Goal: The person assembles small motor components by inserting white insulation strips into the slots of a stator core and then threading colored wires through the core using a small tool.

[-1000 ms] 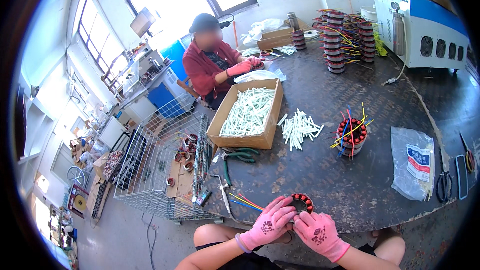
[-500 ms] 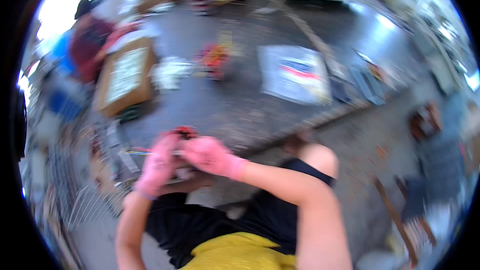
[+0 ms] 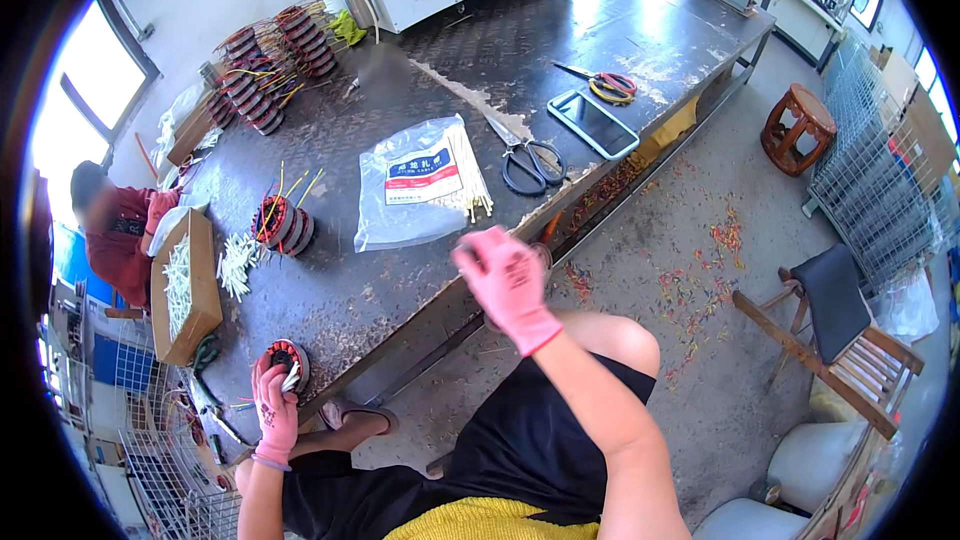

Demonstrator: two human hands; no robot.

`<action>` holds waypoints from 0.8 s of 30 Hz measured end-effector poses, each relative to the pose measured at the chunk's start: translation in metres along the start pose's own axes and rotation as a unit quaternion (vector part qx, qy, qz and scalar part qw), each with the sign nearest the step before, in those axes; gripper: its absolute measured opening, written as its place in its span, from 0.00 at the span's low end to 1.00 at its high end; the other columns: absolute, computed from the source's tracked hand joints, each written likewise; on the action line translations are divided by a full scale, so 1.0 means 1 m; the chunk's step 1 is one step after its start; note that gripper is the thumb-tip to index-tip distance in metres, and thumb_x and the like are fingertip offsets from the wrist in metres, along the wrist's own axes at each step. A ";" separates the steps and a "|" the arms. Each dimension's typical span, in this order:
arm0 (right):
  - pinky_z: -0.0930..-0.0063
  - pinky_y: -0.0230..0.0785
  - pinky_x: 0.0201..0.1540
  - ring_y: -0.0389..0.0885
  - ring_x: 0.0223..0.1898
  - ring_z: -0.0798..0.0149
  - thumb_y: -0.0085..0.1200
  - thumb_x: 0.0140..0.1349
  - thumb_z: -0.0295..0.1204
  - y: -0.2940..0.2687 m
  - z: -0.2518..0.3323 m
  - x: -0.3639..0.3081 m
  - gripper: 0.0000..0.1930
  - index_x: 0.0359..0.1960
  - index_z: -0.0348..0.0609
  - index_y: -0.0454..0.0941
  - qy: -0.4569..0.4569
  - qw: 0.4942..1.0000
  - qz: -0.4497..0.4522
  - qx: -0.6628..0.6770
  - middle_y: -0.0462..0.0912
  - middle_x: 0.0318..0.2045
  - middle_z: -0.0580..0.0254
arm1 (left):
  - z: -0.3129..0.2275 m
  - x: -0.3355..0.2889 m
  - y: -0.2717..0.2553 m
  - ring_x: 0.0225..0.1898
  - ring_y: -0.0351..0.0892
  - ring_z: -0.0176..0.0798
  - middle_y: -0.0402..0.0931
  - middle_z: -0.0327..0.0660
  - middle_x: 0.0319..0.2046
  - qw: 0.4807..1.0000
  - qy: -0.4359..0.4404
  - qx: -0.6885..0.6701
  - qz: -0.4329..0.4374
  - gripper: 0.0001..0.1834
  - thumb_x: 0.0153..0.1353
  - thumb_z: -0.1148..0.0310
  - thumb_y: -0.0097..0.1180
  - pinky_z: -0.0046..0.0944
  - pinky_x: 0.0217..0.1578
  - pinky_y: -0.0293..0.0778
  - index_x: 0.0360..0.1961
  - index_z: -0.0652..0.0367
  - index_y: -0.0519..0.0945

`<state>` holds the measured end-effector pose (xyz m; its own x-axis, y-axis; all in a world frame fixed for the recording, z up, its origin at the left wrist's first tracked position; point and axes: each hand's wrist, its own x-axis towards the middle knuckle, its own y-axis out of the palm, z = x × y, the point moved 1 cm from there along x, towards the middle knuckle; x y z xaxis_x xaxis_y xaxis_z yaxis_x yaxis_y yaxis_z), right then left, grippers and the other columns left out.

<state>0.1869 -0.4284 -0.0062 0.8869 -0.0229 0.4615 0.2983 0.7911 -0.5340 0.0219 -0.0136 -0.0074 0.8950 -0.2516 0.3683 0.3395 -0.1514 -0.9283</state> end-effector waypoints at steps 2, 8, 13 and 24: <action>0.63 0.76 0.37 0.84 0.34 0.56 0.63 0.59 0.39 -0.009 -0.023 0.018 0.12 0.38 0.46 0.82 0.036 0.999 0.009 -0.040 0.82 0.34 0.60 | 0.003 0.000 0.002 0.65 0.64 0.65 0.72 0.49 0.52 1.000 0.006 0.001 0.002 0.16 0.57 0.74 0.52 0.68 0.66 0.58 0.47 0.60 0.68; 0.60 0.77 0.38 0.85 0.37 0.53 0.61 0.60 0.48 0.002 -0.033 0.047 0.19 0.41 0.45 0.81 0.072 0.975 0.111 -0.181 0.81 0.41 0.58 | -0.007 0.009 -0.001 0.65 0.62 0.67 0.70 0.51 0.54 1.000 0.000 -0.025 0.007 0.17 0.63 0.65 0.53 0.68 0.66 0.57 0.50 0.60 0.67; 0.60 0.76 0.38 0.84 0.37 0.52 0.61 0.60 0.47 0.006 -0.050 0.056 0.18 0.39 0.45 0.81 0.059 0.971 0.087 -0.214 0.83 0.38 0.57 | -0.012 0.016 0.002 0.65 0.61 0.68 0.70 0.51 0.54 0.999 0.010 -0.043 -0.001 0.21 0.61 0.62 0.57 0.68 0.65 0.57 0.50 0.60 0.67; 0.85 0.62 0.26 0.70 0.23 0.81 0.63 0.62 0.29 -0.031 0.053 -0.077 0.06 0.36 0.40 0.81 0.371 0.792 0.278 0.396 0.77 0.25 0.73 | -0.011 0.020 -0.001 0.64 0.68 0.62 0.75 0.47 0.51 0.996 -0.017 -0.075 -0.045 0.34 0.32 0.79 0.70 0.62 0.63 0.65 0.45 0.58 0.71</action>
<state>0.0913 -0.4187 0.0121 0.8546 0.3427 -0.3902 -0.2648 0.9339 0.2403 0.0362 -0.0286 0.0019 0.8733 -0.1981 0.4451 0.3735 -0.3141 -0.8728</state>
